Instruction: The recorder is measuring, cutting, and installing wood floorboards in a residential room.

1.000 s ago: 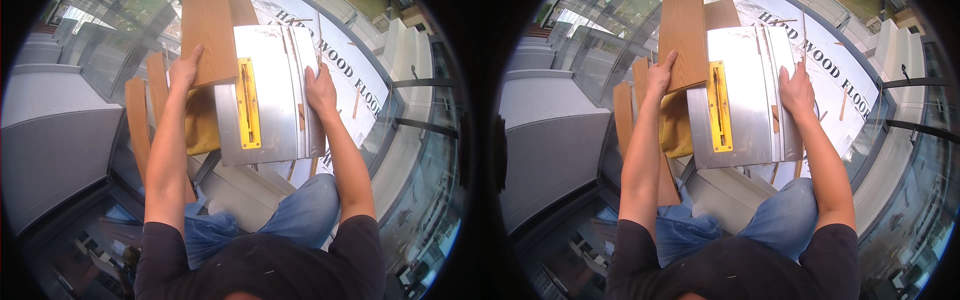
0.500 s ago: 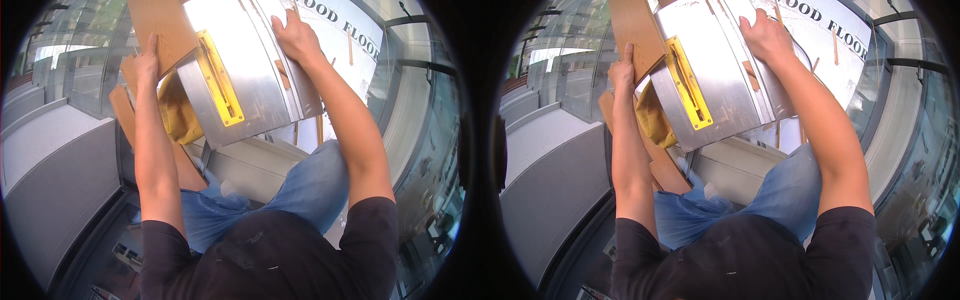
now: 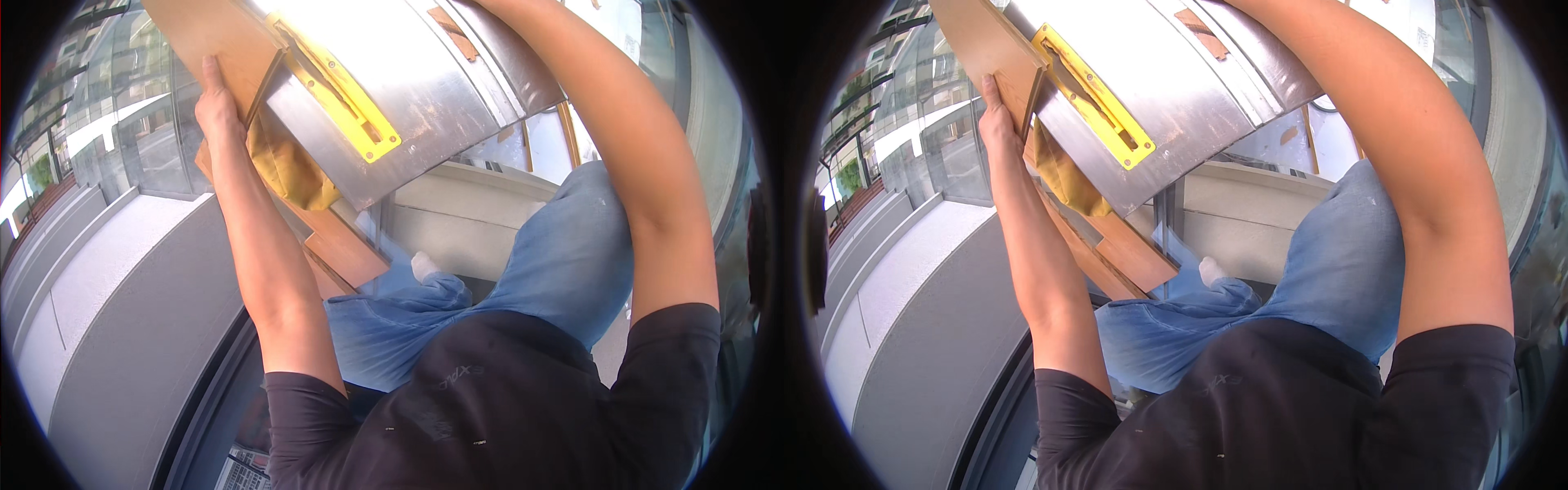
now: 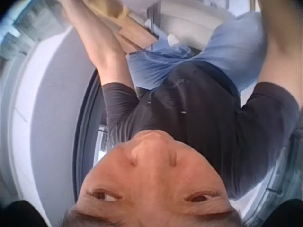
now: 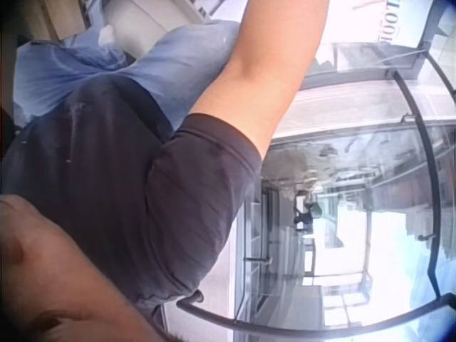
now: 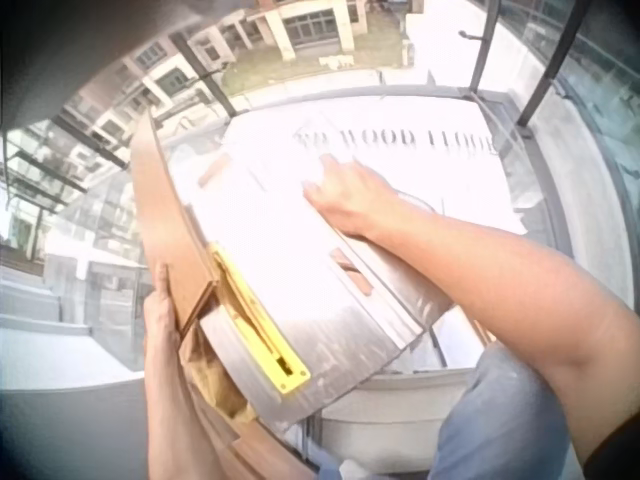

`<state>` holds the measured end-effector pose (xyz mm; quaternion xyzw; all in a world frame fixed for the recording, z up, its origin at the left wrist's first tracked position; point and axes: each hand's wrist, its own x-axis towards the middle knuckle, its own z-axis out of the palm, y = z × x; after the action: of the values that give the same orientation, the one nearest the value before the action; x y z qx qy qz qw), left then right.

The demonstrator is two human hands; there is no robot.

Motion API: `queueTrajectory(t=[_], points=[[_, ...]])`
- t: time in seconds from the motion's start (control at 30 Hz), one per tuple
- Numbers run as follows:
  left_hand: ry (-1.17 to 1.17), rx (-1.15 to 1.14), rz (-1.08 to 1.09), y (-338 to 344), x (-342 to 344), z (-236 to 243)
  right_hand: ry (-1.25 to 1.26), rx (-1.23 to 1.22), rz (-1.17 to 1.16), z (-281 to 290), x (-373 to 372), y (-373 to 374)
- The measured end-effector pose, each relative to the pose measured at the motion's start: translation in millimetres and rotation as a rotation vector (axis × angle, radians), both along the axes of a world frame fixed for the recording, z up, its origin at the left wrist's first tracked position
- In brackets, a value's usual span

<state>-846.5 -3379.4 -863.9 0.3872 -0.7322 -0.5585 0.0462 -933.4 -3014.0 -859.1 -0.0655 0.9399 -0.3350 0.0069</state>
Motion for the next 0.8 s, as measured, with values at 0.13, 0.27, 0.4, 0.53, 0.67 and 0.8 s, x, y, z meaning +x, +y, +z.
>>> queueTrajectory(t=[0.13,0.27,0.4,0.53,0.67,0.8], points=[[0.045,0.016,-0.003,-1.6,4.8,-0.8,0.013,-0.009,0.028,-2.3,-1.4,-1.5],[0.048,-0.006,-0.038,-3.9,4.2,1.4,0.01,0.019,0.017,-0.6,-3.3,-3.5],[0.056,0.007,-0.024,-5.6,5.2,4.8,-0.009,0.022,0.032,5.5,-3.1,-4.5],[0.02,-0.009,-0.013,2.2,3.4,2.6,-0.008,0.033,0.03,-1.5,-5.1,-0.9],[0.043,-0.027,-0.007,1.3,8.3,1.6,0.005,0.037,0.026,1.7,-1.4,-2.7],[0.041,-0.035,-0.022,3.5,6.4,4.7,0.081,0.05,0.08,-5.2,-5.2,-0.9]])
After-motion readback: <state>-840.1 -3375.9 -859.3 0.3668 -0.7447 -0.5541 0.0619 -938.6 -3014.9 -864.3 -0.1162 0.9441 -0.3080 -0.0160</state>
